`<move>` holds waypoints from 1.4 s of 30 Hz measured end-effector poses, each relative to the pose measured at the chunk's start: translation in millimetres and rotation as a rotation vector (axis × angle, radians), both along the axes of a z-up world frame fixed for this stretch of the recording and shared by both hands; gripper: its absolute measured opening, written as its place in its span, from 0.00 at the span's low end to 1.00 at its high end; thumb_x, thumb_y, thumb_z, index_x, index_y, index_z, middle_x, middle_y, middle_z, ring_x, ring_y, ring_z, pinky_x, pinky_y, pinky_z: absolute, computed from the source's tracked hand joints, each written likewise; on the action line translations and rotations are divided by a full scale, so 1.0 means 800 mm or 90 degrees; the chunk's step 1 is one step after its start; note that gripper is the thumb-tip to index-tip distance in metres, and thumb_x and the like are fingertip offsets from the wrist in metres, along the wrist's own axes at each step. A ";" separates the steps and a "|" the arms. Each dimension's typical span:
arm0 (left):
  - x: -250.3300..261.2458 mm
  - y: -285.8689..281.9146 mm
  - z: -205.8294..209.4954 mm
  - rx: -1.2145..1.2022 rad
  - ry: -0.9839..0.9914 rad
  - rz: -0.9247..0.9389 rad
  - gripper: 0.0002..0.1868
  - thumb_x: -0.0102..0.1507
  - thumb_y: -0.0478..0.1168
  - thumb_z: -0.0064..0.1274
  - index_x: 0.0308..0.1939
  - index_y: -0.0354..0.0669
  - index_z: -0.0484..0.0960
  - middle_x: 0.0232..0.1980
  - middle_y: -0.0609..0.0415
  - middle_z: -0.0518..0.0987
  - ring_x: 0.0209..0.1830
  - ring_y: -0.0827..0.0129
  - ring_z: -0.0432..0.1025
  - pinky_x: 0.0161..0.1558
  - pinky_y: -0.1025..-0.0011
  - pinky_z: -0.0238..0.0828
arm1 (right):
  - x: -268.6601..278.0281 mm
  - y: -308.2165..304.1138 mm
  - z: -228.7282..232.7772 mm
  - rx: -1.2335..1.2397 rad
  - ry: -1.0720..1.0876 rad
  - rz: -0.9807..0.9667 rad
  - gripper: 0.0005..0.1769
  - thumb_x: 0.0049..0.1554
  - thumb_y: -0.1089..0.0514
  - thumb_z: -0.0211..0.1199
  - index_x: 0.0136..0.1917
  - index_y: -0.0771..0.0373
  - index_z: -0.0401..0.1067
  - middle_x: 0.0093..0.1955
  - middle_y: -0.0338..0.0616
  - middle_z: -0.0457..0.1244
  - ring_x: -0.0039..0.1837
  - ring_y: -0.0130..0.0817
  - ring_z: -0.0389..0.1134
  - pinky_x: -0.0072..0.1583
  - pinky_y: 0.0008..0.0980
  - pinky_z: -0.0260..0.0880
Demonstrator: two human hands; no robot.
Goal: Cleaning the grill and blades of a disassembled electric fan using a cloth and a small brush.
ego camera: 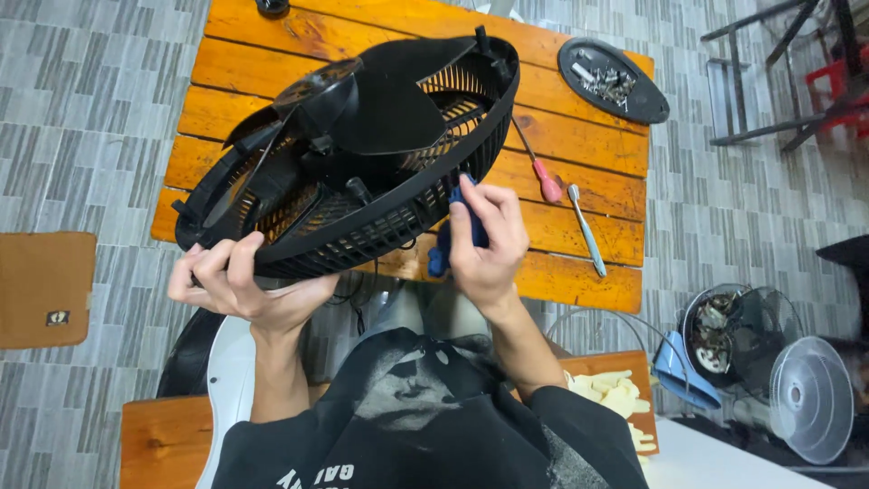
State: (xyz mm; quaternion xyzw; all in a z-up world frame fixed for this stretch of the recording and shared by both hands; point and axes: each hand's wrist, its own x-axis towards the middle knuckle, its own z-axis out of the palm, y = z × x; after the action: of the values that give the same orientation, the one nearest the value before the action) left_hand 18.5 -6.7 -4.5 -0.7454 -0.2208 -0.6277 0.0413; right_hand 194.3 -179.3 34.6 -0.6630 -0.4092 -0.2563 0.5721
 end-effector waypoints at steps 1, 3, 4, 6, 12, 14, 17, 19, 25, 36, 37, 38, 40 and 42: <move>-0.001 -0.001 0.001 -0.001 0.002 0.002 0.42 0.50 0.71 0.76 0.46 0.43 0.77 0.40 0.48 0.70 0.46 0.44 0.64 0.58 0.48 0.60 | 0.000 -0.004 -0.003 -0.008 0.011 0.007 0.12 0.59 0.70 0.66 0.57 0.69 0.79 0.47 0.51 0.67 0.47 0.45 0.72 0.50 0.39 0.73; 0.000 -0.001 -0.002 -0.001 0.002 0.009 0.42 0.49 0.71 0.77 0.46 0.43 0.77 0.40 0.48 0.71 0.47 0.44 0.64 0.59 0.48 0.60 | 0.008 -0.008 0.000 -0.016 0.021 0.017 0.12 0.58 0.71 0.65 0.56 0.69 0.79 0.47 0.51 0.66 0.48 0.45 0.71 0.50 0.40 0.73; -0.001 -0.001 -0.004 0.003 0.005 0.008 0.42 0.49 0.72 0.76 0.46 0.43 0.77 0.40 0.47 0.70 0.46 0.44 0.64 0.58 0.47 0.60 | 0.011 -0.008 0.004 0.001 0.001 0.000 0.11 0.57 0.72 0.67 0.53 0.67 0.80 0.46 0.51 0.67 0.46 0.46 0.72 0.50 0.40 0.73; -0.002 -0.001 -0.008 0.007 0.008 0.007 0.42 0.50 0.73 0.75 0.45 0.42 0.77 0.40 0.47 0.70 0.46 0.44 0.64 0.58 0.47 0.60 | 0.016 -0.007 0.015 0.018 -0.018 -0.018 0.10 0.56 0.73 0.68 0.51 0.66 0.82 0.45 0.50 0.68 0.45 0.47 0.73 0.49 0.40 0.74; -0.006 -0.003 -0.007 0.000 0.006 0.002 0.43 0.51 0.75 0.73 0.47 0.42 0.77 0.41 0.46 0.70 0.47 0.43 0.64 0.58 0.46 0.62 | 0.022 0.001 0.042 0.014 -0.055 -0.064 0.16 0.49 0.70 0.79 0.51 0.65 0.82 0.42 0.48 0.72 0.43 0.44 0.75 0.48 0.36 0.74; -0.007 -0.005 -0.004 -0.012 0.007 0.025 0.43 0.51 0.74 0.73 0.46 0.41 0.76 0.40 0.45 0.71 0.46 0.43 0.64 0.57 0.47 0.63 | 0.019 0.007 0.034 0.012 -0.059 -0.050 0.09 0.52 0.70 0.75 0.48 0.65 0.82 0.42 0.50 0.72 0.43 0.45 0.75 0.49 0.36 0.75; -0.006 -0.003 -0.003 -0.006 0.005 0.020 0.45 0.51 0.78 0.72 0.45 0.42 0.76 0.40 0.46 0.70 0.46 0.44 0.65 0.58 0.46 0.61 | 0.008 0.000 0.023 0.005 -0.077 -0.026 0.11 0.56 0.74 0.68 0.52 0.69 0.81 0.47 0.52 0.69 0.44 0.45 0.72 0.49 0.38 0.74; -0.006 -0.003 -0.004 -0.006 0.002 0.017 0.45 0.50 0.78 0.72 0.45 0.42 0.76 0.40 0.47 0.69 0.46 0.44 0.64 0.57 0.47 0.61 | 0.004 -0.003 0.019 0.003 -0.079 -0.026 0.11 0.55 0.75 0.68 0.51 0.69 0.81 0.46 0.53 0.69 0.43 0.44 0.72 0.49 0.37 0.75; -0.006 -0.005 -0.008 -0.005 0.002 0.013 0.45 0.50 0.78 0.73 0.45 0.43 0.76 0.40 0.47 0.69 0.46 0.44 0.63 0.57 0.46 0.60 | 0.021 -0.001 0.034 0.014 -0.065 -0.011 0.09 0.55 0.73 0.71 0.50 0.67 0.81 0.44 0.50 0.70 0.44 0.46 0.73 0.49 0.39 0.75; -0.009 -0.003 -0.006 -0.026 -0.009 0.039 0.45 0.50 0.75 0.75 0.46 0.41 0.75 0.39 0.46 0.69 0.45 0.45 0.63 0.57 0.49 0.60 | 0.016 0.023 0.015 0.042 -0.117 -0.017 0.12 0.56 0.72 0.69 0.54 0.68 0.81 0.47 0.53 0.67 0.45 0.43 0.71 0.49 0.37 0.74; -0.008 -0.004 -0.008 -0.024 -0.014 0.039 0.46 0.50 0.76 0.74 0.46 0.41 0.74 0.40 0.46 0.69 0.45 0.45 0.64 0.57 0.48 0.59 | 0.018 0.023 0.022 0.043 -0.107 -0.016 0.10 0.55 0.72 0.69 0.52 0.68 0.82 0.45 0.52 0.68 0.44 0.43 0.71 0.48 0.36 0.74; -0.008 -0.005 -0.010 -0.022 -0.017 0.036 0.46 0.50 0.77 0.73 0.46 0.41 0.74 0.40 0.47 0.69 0.45 0.45 0.64 0.57 0.48 0.59 | 0.019 0.023 0.029 0.045 -0.094 -0.018 0.09 0.55 0.72 0.70 0.50 0.68 0.82 0.44 0.51 0.69 0.43 0.43 0.72 0.47 0.36 0.75; -0.010 -0.001 -0.009 -0.019 -0.015 0.036 0.46 0.50 0.76 0.75 0.46 0.41 0.74 0.40 0.47 0.68 0.45 0.45 0.63 0.56 0.47 0.60 | 0.014 0.024 0.041 0.048 -0.035 -0.010 0.08 0.54 0.72 0.72 0.49 0.67 0.82 0.43 0.50 0.69 0.44 0.44 0.73 0.48 0.37 0.74; -0.010 0.000 -0.008 -0.016 -0.015 0.040 0.46 0.49 0.75 0.76 0.46 0.41 0.75 0.40 0.47 0.68 0.45 0.45 0.63 0.56 0.47 0.60 | 0.016 0.024 0.049 0.051 0.024 0.002 0.08 0.54 0.72 0.73 0.47 0.66 0.81 0.42 0.50 0.70 0.44 0.44 0.73 0.50 0.38 0.74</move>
State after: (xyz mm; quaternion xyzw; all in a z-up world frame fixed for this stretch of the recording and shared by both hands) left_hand 10.6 -6.7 -10.7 -0.7313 -0.2521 -0.6319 0.0489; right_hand 207.0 -160.0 73.5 -0.6436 -0.3888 -0.2592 0.6061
